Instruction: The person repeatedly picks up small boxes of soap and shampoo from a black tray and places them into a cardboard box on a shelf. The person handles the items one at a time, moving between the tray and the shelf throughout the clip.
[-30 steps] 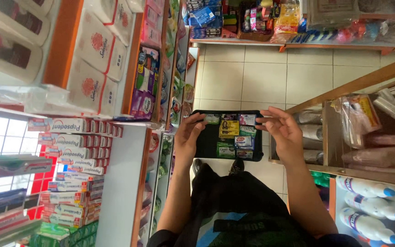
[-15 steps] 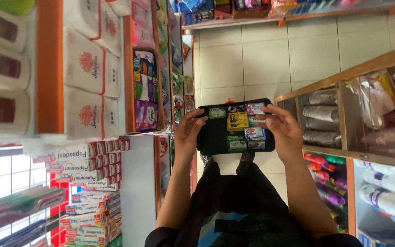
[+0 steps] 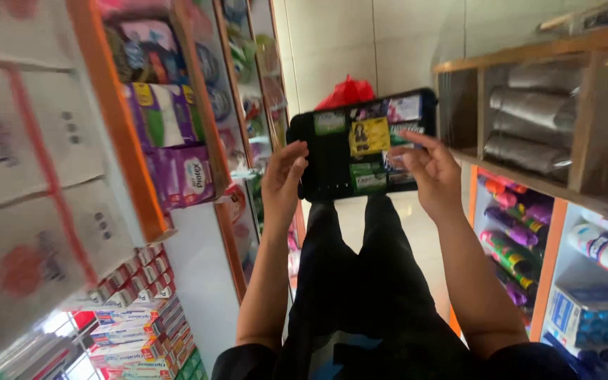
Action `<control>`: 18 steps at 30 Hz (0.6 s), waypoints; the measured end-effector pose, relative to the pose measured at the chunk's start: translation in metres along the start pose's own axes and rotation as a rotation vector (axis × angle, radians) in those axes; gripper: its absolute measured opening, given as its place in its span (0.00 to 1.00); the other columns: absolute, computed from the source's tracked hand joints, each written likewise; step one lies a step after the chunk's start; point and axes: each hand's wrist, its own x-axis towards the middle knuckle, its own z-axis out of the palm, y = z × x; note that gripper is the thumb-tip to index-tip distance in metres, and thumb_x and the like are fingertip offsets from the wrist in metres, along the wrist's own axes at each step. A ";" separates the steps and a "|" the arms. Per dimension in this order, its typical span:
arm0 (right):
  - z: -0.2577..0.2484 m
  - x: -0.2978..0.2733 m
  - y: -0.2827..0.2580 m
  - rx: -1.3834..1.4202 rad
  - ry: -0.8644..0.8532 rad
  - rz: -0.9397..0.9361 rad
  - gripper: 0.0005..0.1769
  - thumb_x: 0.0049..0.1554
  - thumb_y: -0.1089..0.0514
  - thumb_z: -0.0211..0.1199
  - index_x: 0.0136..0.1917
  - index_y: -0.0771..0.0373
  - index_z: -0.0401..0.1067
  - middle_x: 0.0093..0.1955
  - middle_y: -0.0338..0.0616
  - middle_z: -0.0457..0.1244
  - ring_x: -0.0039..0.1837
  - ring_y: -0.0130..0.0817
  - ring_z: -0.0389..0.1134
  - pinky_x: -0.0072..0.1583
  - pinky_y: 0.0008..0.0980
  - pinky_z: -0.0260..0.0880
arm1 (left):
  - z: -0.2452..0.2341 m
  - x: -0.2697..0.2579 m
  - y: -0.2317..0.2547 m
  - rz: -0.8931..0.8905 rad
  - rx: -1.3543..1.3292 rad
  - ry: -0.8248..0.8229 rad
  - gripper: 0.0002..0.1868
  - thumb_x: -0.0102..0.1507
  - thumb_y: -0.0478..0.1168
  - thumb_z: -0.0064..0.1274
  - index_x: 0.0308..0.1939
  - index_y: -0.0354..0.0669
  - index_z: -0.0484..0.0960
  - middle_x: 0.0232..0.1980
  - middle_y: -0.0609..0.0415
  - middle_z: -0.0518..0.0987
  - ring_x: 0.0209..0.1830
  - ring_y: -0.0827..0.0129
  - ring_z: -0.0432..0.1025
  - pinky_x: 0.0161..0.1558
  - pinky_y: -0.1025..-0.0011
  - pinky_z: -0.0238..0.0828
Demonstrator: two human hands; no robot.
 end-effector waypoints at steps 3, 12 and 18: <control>-0.001 0.011 0.026 -0.074 -0.008 0.033 0.22 0.72 0.64 0.60 0.76 0.76 0.65 0.76 0.66 0.62 0.68 0.50 0.72 0.65 0.50 0.79 | 0.000 0.014 -0.040 -0.071 -0.020 0.000 0.15 0.76 0.38 0.56 0.66 0.37 0.82 0.63 0.42 0.83 0.65 0.51 0.79 0.64 0.53 0.81; -0.011 0.042 0.149 -0.103 -0.146 0.090 0.22 0.76 0.64 0.56 0.80 0.70 0.60 0.80 0.65 0.56 0.77 0.68 0.63 0.68 0.71 0.75 | 0.000 0.047 -0.157 -0.199 0.000 0.012 0.17 0.76 0.38 0.58 0.68 0.39 0.80 0.68 0.41 0.80 0.71 0.50 0.76 0.70 0.54 0.75; 0.007 0.065 0.186 -0.148 -0.145 0.291 0.25 0.74 0.52 0.60 0.79 0.61 0.62 0.82 0.50 0.58 0.82 0.53 0.65 0.78 0.46 0.75 | 0.012 0.070 -0.232 -0.302 0.051 -0.068 0.27 0.74 0.50 0.58 0.75 0.49 0.73 0.77 0.51 0.73 0.78 0.54 0.72 0.72 0.57 0.81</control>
